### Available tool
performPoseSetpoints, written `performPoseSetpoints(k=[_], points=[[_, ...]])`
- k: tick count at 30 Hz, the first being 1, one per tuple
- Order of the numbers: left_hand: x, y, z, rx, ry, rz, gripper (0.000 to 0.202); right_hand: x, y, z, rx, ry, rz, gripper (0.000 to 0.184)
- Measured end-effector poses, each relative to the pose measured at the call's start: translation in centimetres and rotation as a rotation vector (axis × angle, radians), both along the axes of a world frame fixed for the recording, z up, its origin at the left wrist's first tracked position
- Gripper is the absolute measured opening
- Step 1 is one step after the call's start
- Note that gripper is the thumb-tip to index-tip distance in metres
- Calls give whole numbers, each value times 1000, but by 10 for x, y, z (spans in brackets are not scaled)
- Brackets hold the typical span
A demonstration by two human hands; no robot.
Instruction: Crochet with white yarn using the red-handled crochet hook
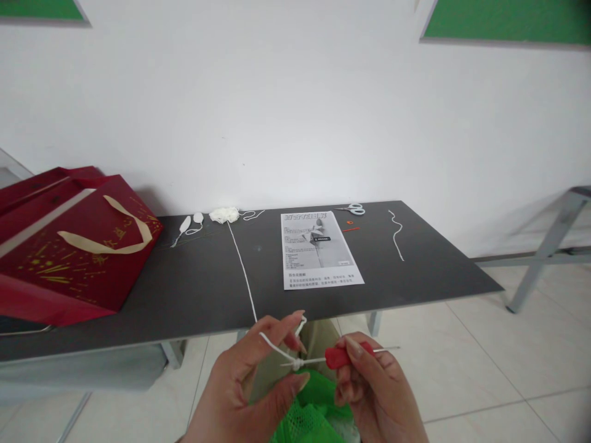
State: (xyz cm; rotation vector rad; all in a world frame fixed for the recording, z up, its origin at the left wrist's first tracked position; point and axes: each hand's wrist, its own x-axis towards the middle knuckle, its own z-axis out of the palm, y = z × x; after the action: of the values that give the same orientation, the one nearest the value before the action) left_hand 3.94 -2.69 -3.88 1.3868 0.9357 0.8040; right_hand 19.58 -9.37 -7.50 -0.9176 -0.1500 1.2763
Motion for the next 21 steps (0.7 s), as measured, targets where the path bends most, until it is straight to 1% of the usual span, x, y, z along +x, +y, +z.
performPoseSetpoints(k=[1,3,6,9,11,15,19,21], points=[[0,1,0,8,32,14,36,0,0,0,-8,-7,0,25],[0,1,0,-25,64,48,30,1,0,-1,-19,-13,5,24],[4,-1,-5,-86,3,75,26,2,1,-4,-3,18,22,26],[10,-5,-12,-131,-74,82,37,0,2,-5,5,40,17,26],[14,-6,-16,-190,-124,108,45,-1,2,-5,10,25,12,23],[18,-6,-19,-335,-229,135,46,-2,3,-10,68,19,-6,20],[19,-6,-19,-334,-228,136,49,-1,7,-19,74,33,-9,19],[19,-5,-20,-336,-213,136,49,-1,8,-19,80,17,-12,18]])
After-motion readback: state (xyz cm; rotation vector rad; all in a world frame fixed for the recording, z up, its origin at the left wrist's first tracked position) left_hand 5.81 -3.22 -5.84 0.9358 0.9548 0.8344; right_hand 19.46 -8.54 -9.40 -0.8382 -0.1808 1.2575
